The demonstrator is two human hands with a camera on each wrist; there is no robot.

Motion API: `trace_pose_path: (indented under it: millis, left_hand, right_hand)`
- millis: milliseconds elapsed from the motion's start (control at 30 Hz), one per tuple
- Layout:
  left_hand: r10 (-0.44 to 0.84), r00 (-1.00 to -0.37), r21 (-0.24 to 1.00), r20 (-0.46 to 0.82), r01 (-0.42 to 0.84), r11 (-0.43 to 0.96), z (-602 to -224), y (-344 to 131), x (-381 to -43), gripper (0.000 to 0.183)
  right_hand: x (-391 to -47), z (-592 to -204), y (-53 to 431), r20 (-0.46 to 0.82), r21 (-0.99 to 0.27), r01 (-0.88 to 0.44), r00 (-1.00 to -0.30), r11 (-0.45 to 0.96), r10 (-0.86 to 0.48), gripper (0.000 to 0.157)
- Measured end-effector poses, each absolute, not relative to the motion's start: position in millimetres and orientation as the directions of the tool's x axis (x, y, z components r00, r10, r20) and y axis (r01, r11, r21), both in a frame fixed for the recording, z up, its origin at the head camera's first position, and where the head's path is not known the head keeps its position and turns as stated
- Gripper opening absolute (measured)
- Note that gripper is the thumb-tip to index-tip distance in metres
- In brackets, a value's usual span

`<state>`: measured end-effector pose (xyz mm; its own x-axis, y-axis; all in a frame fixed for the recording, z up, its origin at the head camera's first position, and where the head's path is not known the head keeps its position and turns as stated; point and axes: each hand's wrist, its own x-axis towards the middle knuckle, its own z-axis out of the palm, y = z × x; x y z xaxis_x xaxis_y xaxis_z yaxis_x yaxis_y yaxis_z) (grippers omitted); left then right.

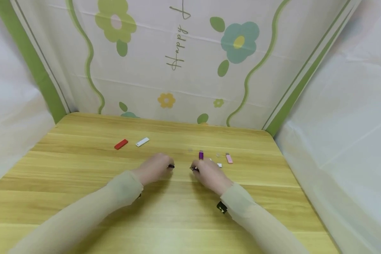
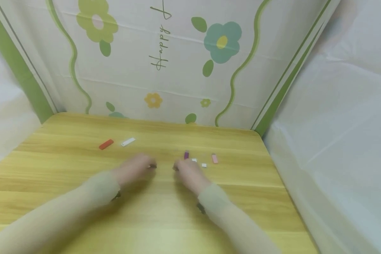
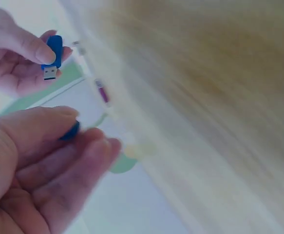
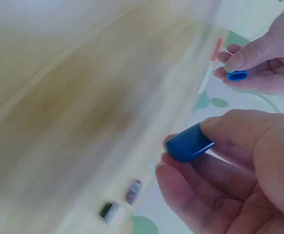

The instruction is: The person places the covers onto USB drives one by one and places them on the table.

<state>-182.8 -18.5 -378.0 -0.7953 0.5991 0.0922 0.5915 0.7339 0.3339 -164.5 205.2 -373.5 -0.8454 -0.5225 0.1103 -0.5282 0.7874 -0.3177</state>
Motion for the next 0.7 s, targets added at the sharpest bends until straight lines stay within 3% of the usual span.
trace_pose_path:
  millis: [200, 400, 700]
  left_hand:
    - [0.67, -0.698, 0.378, 0.254, 0.709, 0.596, -357, -35, -164, 0.004]
    - [0.674, -0.634, 0.363, 0.38, 0.772, 0.522, -341, -48, -142, 0.012]
    - [0.676, -0.531, 0.32, 0.51, 0.847, 0.424, -331, -52, -115, 0.015]
  right_hand:
    - [-142, -356, 219, 0.314, -0.304, -0.645, -0.763, 0.702, -0.565, 0.014]
    - [-119, -337, 227, 0.493, -0.265, -0.743, -0.652, 0.615, -0.576, 0.019]
    - [-94, -324, 226, 0.605, -0.287, -0.825, -0.55, 0.488, -0.575, 0.023]
